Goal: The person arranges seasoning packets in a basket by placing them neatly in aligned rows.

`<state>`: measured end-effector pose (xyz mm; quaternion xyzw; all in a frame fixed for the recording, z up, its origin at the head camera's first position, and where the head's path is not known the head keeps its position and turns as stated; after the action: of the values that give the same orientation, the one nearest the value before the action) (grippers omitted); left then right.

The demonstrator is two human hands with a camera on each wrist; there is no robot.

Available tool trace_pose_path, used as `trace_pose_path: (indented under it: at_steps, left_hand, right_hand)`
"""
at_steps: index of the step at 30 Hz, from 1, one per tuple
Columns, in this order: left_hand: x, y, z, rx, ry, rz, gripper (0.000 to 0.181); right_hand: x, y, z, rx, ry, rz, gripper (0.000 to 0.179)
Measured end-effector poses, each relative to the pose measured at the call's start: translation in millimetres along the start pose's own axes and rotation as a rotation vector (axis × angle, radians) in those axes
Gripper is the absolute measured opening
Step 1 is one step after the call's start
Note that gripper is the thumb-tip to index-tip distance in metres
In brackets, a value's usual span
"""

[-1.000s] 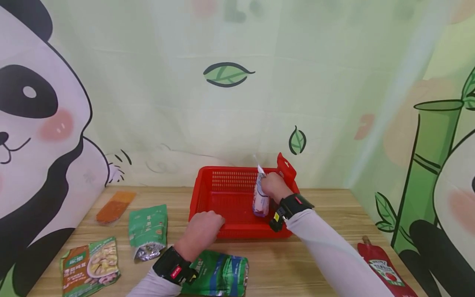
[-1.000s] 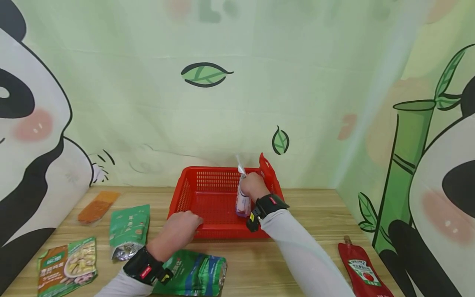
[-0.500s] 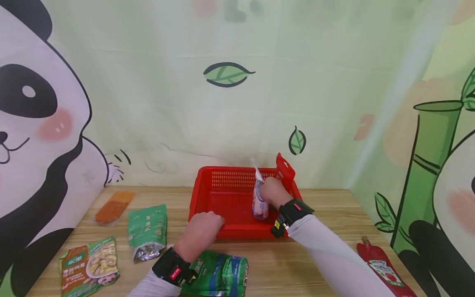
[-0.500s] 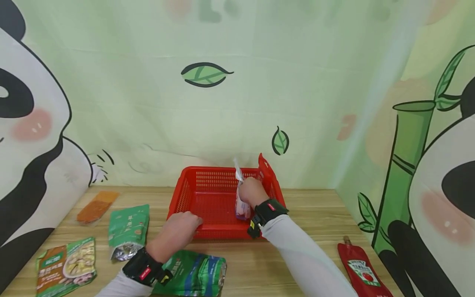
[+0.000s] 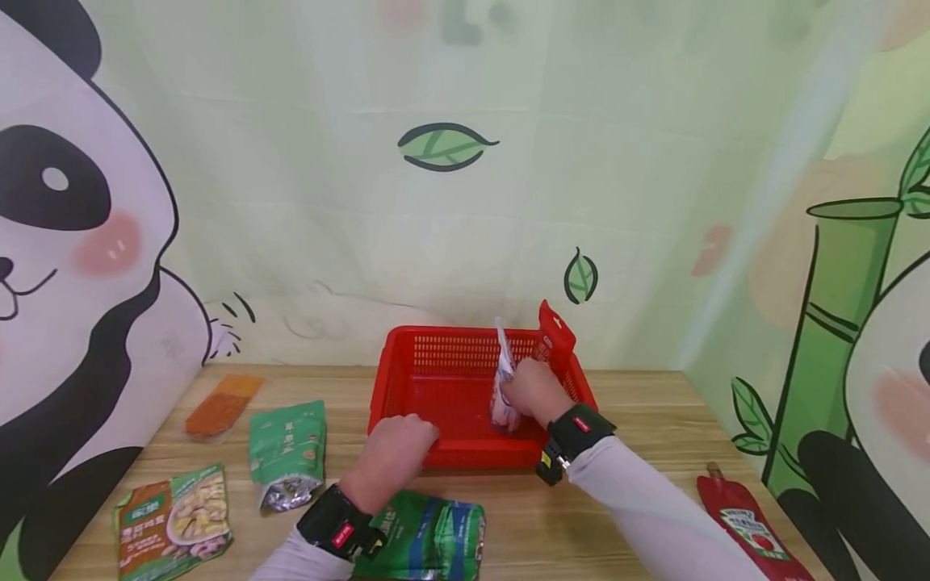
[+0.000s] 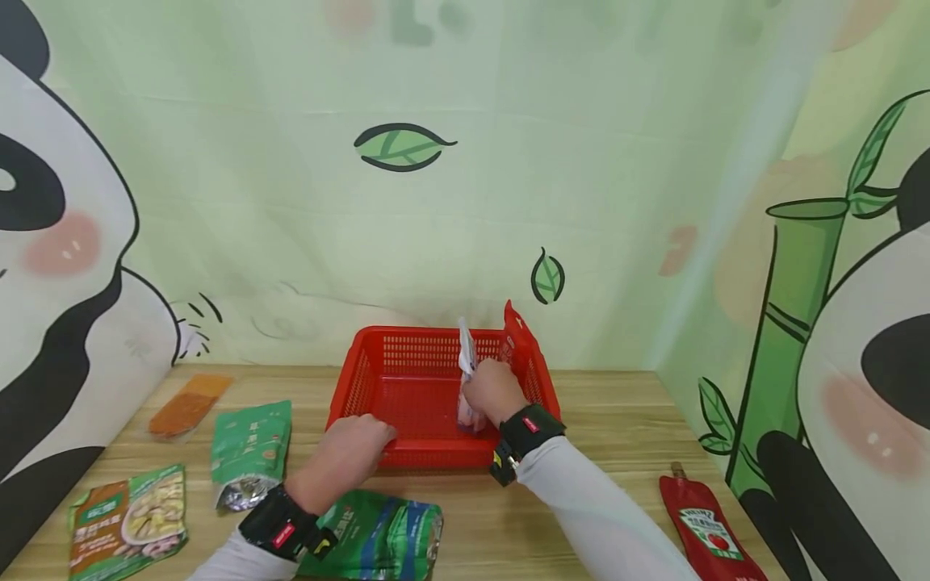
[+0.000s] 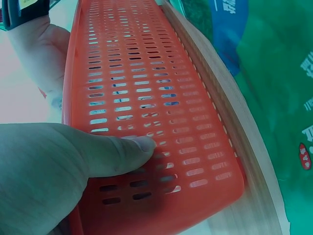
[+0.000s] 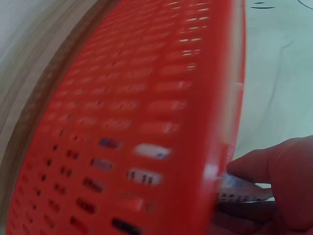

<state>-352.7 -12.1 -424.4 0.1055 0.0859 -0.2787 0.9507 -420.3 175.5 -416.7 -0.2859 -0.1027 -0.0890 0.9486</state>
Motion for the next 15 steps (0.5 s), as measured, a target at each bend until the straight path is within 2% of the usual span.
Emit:
trace_pose_path:
  at_steps: [9, 15]
  left_hand:
    - [0.2, -0.4, 0.9, 0.001, 0.014, -0.001, 0.025]
    - [0.7, -0.2, 0.4, -0.007, 0.013, -0.004, 0.027]
  right_hand:
    - [-1.5, -0.1, 3.8, 0.086, 0.115, 0.064, 0.023]
    - [-2.3, -0.3, 3.2, 0.091, 0.117, 0.059, 0.022]
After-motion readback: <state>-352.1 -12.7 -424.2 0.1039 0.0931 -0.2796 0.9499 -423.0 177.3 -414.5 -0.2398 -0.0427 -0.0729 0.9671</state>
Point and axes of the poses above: each hand's wrist, its own x-axis away from the middle knuckle, its own z-axis out of the back of the hand, y = z × x, the point moved 10 cm from there along -x, towards the middle knuckle, and after that the axes turned 7 degrees about x, right-handed, at the moved point
